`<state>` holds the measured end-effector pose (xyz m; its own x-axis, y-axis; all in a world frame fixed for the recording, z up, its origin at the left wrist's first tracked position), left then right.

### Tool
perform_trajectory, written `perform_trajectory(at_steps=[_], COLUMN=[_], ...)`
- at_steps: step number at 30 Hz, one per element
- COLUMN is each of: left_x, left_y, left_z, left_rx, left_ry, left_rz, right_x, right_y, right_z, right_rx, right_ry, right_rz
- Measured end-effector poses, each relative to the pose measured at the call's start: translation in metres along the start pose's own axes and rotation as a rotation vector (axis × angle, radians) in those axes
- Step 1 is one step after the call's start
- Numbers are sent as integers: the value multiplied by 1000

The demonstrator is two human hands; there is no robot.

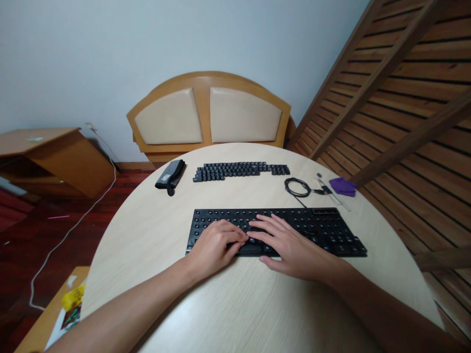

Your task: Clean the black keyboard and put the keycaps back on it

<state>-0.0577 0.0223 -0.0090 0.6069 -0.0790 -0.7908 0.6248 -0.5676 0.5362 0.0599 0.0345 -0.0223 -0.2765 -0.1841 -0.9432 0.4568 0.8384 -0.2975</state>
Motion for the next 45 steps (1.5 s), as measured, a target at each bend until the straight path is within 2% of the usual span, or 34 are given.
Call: perform_trajectory(at_steps=[5, 11, 17, 22, 30, 40, 45], left_x=[2, -2, -3, -7, -14, -15, -13], left_y=[3, 1, 8, 7, 2, 3, -5], left_z=[0, -2, 4, 7, 6, 5, 6], left_rx=[26, -14, 177, 267, 281, 276, 246], left_ry=[-22, -39, -213, -265, -236, -257, -256], left_rz=[-20, -12, -83, -133, -151, -142, -148], right_x=[0, 0, -3, -5, -6, -4, -4], right_y=[0, 1, -4, -10, -13, -11, -10], right_z=[-1, 0, -2, -4, -5, -5, -5], right_rx=[5, -13, -44, -74, -120, -122, -124], right_ry=[7, 14, 48, 51, 52, 33, 37], right_rz=[7, 0, 16, 8, -15, -17, -32])
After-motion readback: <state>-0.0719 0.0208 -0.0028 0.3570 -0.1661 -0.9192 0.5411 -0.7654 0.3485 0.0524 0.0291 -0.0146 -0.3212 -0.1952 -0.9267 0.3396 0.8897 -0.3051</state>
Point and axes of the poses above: each hand's wrist, its own z-axis away from the middle knuckle, its own x-axis out of the palm, y = z × x, the point moved 10 cm from there along -z, towards the middle knuckle
